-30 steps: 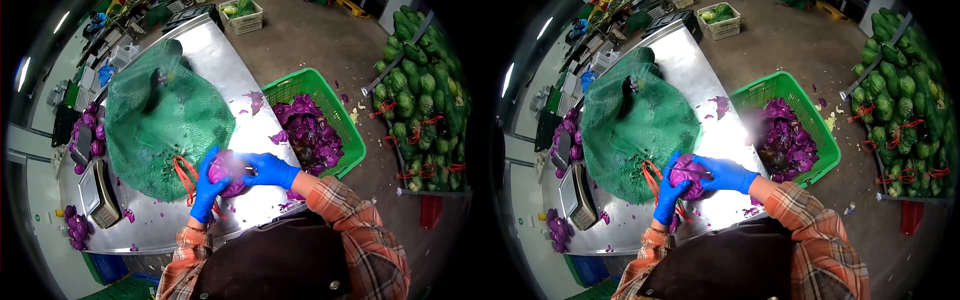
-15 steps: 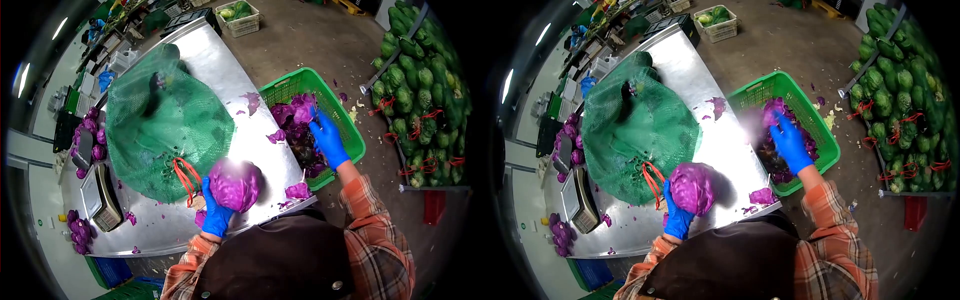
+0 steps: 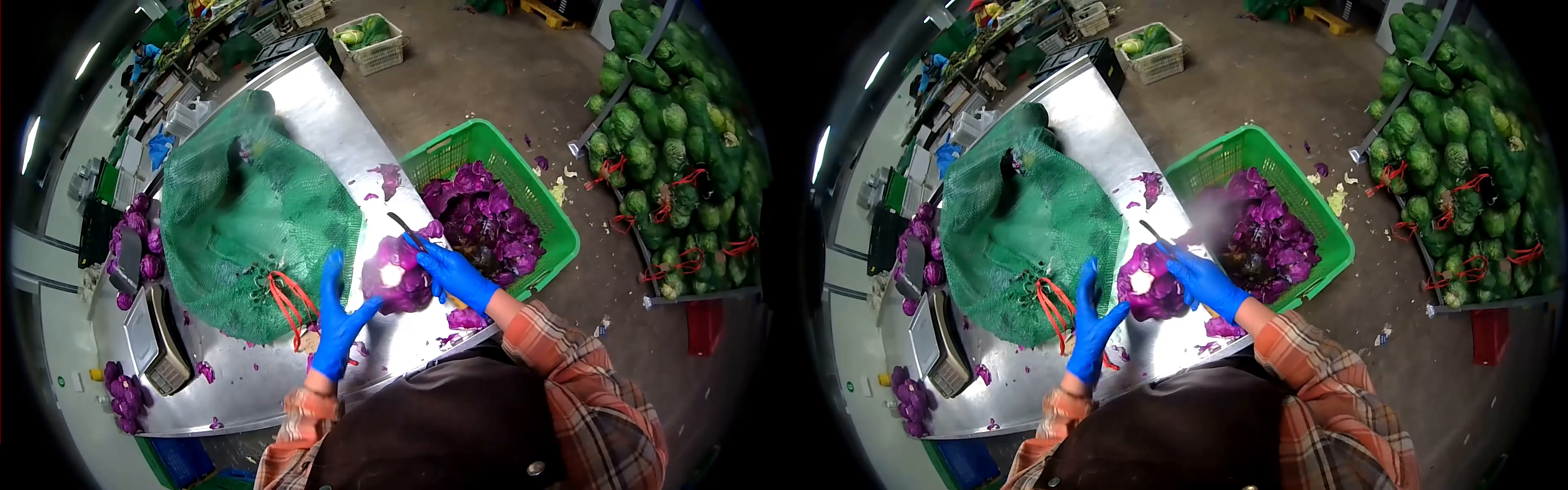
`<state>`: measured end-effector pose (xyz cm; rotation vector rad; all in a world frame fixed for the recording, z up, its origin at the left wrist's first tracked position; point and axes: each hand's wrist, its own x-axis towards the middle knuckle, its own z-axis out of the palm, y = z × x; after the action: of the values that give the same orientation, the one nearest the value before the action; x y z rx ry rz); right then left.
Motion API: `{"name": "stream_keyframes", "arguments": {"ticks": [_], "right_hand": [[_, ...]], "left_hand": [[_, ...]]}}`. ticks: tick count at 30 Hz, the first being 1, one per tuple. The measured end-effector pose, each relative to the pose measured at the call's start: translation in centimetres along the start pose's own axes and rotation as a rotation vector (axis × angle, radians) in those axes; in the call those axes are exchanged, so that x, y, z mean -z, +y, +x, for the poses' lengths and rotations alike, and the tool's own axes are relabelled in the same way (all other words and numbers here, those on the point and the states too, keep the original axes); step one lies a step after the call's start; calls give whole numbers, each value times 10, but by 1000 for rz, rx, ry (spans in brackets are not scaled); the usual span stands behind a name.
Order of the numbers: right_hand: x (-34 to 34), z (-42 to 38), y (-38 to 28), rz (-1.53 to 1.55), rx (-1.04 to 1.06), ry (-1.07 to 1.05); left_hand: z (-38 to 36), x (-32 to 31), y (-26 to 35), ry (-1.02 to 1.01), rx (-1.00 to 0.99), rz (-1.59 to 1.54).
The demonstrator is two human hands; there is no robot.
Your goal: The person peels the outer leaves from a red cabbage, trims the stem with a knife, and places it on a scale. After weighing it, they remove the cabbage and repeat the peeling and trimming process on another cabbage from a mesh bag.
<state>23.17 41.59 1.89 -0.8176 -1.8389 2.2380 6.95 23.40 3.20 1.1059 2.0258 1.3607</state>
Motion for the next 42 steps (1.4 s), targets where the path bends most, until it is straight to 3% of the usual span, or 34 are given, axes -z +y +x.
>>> {"name": "stream_keyframes", "arguments": {"ticks": [1,4,5,6,7,9,10,13,15,18,24,30,32,33,34,35,37,39,40,42], "right_hand": [[-1,4,-3,-20,-10,0],[-1,15,-2,-104,27,6],[2,17,-1,-114,33,26],[7,16,0,-198,-43,47],[12,20,13,-297,117,100],[23,35,50,-501,435,181],[25,25,28,-440,276,99],[26,-2,0,-420,227,98],[21,-20,-10,-472,175,77],[18,-22,4,-643,338,101],[10,-16,-14,-739,148,142],[14,2,-8,-805,233,156],[19,13,-3,-762,249,203],[25,21,3,-741,258,229],[39,38,20,-519,253,368],[55,38,8,-281,4,283],[66,28,-2,-50,-306,218],[59,24,28,59,-108,246],[55,20,40,83,-142,275],[43,10,51,63,-189,317]], "left_hand": [[14,-7,17,-101,-80,30],[25,-35,-6,-206,19,-436],[26,-33,-11,-229,-24,-251],[23,-31,-8,-280,71,-253],[22,-29,7,-330,168,-255],[28,-40,-9,-174,-155,172],[27,-48,-17,-120,-146,154],[26,-61,9,-149,176,-524],[23,-65,-4,-117,149,-447],[21,-68,-7,-87,176,-422],[20,-70,-3,-52,182,-369],[16,-79,-13,51,168,-340],[19,-82,-7,70,226,-480],[15,-82,-6,52,149,-336],[7,-81,-6,34,70,-190],[2,-78,-7,19,-13,-41],[-4,-69,-9,-16,30,-244],[-2,-50,-18,-118,146,-571],[-4,-38,-1,-178,253,-688],[-9,-36,0,-148,315,-602]]}}
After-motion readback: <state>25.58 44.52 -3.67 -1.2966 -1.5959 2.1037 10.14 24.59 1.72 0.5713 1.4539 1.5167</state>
